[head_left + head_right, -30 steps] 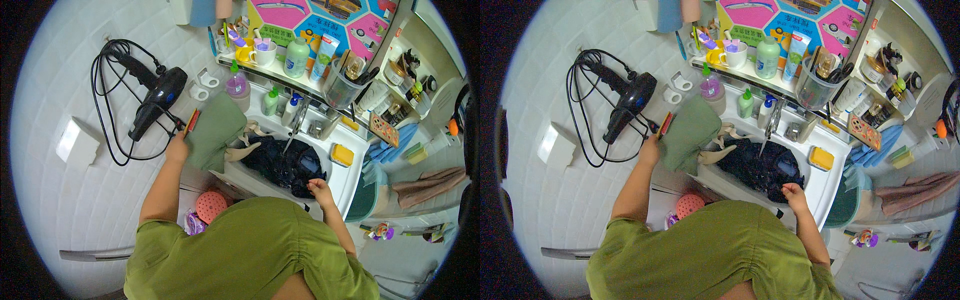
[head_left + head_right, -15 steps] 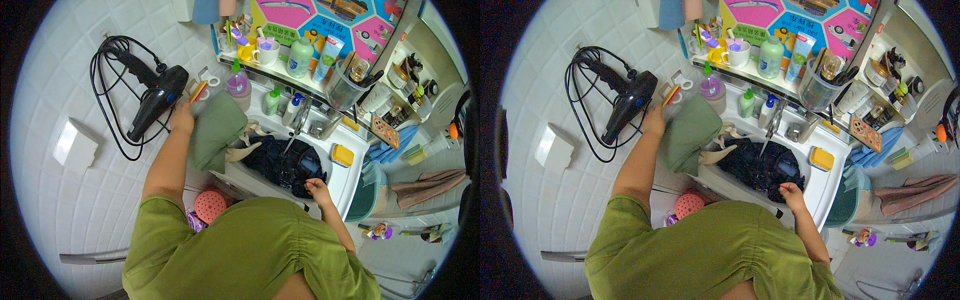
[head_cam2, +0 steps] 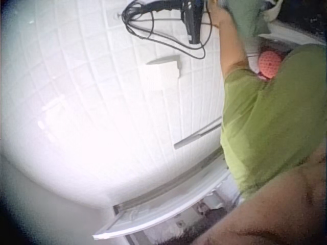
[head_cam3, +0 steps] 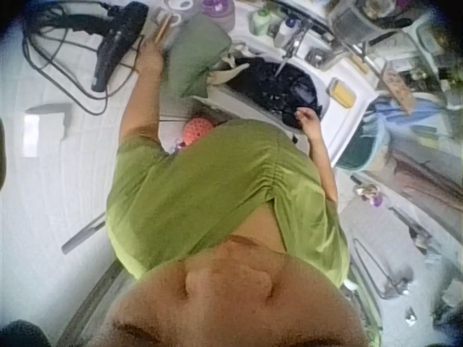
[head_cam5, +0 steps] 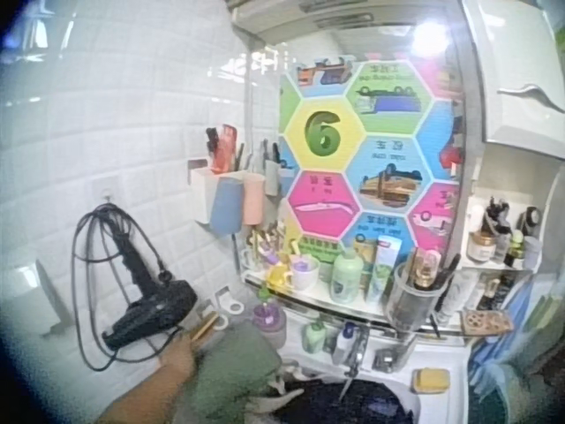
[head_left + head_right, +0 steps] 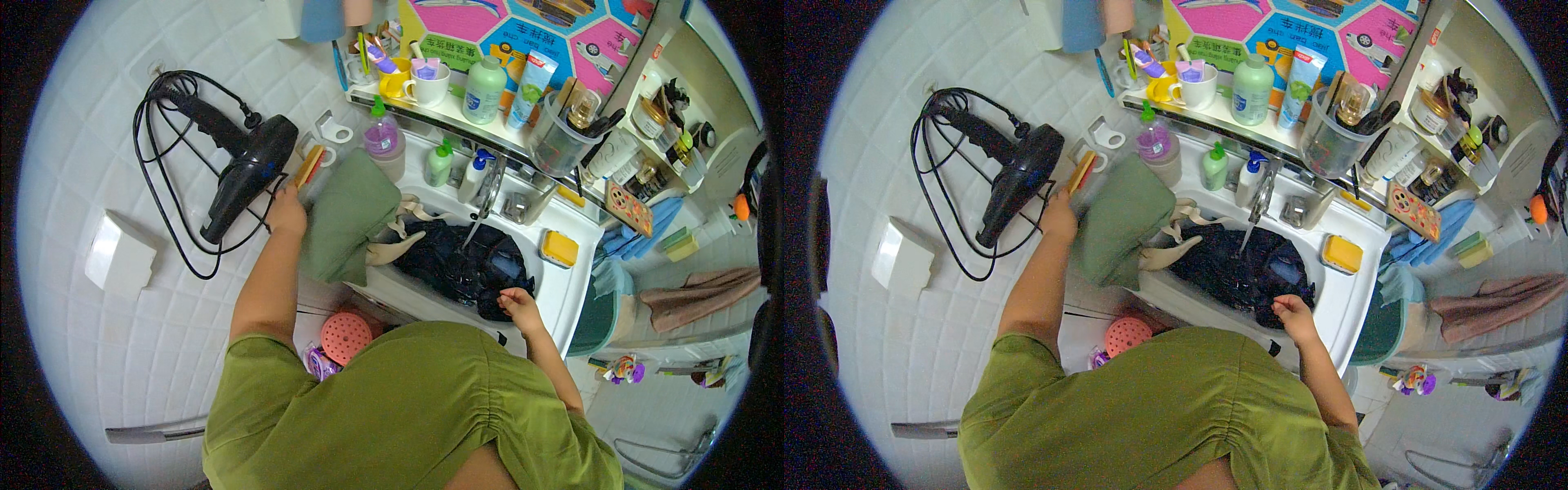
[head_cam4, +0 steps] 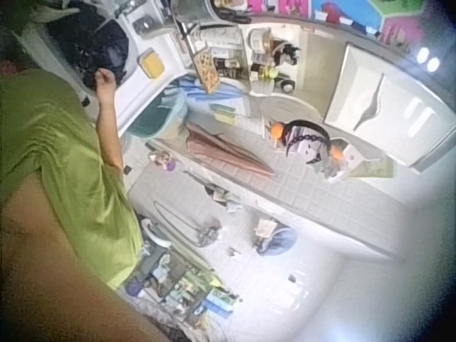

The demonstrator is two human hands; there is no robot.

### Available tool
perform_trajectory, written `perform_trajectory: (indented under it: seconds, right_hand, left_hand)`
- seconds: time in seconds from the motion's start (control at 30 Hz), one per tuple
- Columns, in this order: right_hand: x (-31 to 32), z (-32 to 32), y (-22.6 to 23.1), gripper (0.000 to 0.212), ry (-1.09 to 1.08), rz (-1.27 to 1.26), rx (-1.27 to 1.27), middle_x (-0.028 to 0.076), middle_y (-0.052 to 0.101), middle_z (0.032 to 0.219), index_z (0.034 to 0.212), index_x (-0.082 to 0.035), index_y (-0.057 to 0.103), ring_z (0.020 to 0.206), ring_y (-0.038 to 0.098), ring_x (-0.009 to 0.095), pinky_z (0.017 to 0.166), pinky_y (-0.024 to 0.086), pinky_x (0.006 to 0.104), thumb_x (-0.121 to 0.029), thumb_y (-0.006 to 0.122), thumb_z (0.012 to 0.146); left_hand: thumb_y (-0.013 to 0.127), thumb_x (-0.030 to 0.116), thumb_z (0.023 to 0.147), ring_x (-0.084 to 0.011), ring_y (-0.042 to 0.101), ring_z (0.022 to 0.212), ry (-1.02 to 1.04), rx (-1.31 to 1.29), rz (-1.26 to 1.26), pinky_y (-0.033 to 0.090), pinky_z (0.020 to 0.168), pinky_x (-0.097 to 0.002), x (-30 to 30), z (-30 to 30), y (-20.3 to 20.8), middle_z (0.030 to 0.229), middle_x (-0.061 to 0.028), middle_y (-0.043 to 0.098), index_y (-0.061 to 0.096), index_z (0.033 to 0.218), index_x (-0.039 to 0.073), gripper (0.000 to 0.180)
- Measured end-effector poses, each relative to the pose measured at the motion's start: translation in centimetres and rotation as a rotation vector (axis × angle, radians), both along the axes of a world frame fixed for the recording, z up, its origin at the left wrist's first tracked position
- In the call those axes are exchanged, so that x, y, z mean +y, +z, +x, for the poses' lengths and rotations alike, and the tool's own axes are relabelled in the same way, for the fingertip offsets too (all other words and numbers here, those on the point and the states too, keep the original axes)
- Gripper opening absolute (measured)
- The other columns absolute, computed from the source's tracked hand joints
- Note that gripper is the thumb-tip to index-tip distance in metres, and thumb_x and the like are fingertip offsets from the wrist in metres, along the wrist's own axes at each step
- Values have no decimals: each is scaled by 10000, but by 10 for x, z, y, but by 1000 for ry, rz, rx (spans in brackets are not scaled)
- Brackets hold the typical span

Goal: The person scrubs a dark blue backpack in a bathroom sink using a brush and running water. They rinse the bag, wring it out, and place it in the sink.

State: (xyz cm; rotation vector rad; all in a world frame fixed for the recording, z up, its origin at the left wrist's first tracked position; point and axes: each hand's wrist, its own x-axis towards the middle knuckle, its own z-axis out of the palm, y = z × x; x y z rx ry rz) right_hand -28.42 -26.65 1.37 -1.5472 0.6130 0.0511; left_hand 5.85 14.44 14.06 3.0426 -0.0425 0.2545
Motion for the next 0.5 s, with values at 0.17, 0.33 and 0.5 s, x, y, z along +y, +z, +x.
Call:
perform_trajectory:
  seconds: [0.17, 0.33, 0.5]
  right_hand:
    - [7, 11, 12, 183, 16, -21, 28, 39, 625, 899, 1049, -1, 566, 807, 567, 119, 721, 456, 243, -99, 584, 895]
    - [8, 15, 16, 182, 2, -26, 26, 41, 625, 897, 1045, 1, 565, 806, 568, 117, 719, 457, 242, -99, 585, 894]
    - [10, 12, 15, 171, 0, -15, 46, 38, 625, 901, 1037, -3, 567, 807, 567, 117, 718, 459, 246, -98, 584, 896]
  left_hand:
    - [390, 73, 885, -348, 608, 951, -57, -30, 15, 503, 786, -436, 1, 14, -6, 1093, -174, 574, 472, 1191, 80, 317]
    - [389, 62, 883, -342, 605, 978, -32, 13, 75, 496, 821, -421, 24, -13, -11, 1122, -175, 571, 457, 1234, 81, 358]
    - [404, 61, 868, -355, 587, 1013, -24, 86, -4, 476, 850, -431, 30, -24, 1, 1190, -189, 544, 444, 1261, 91, 396]
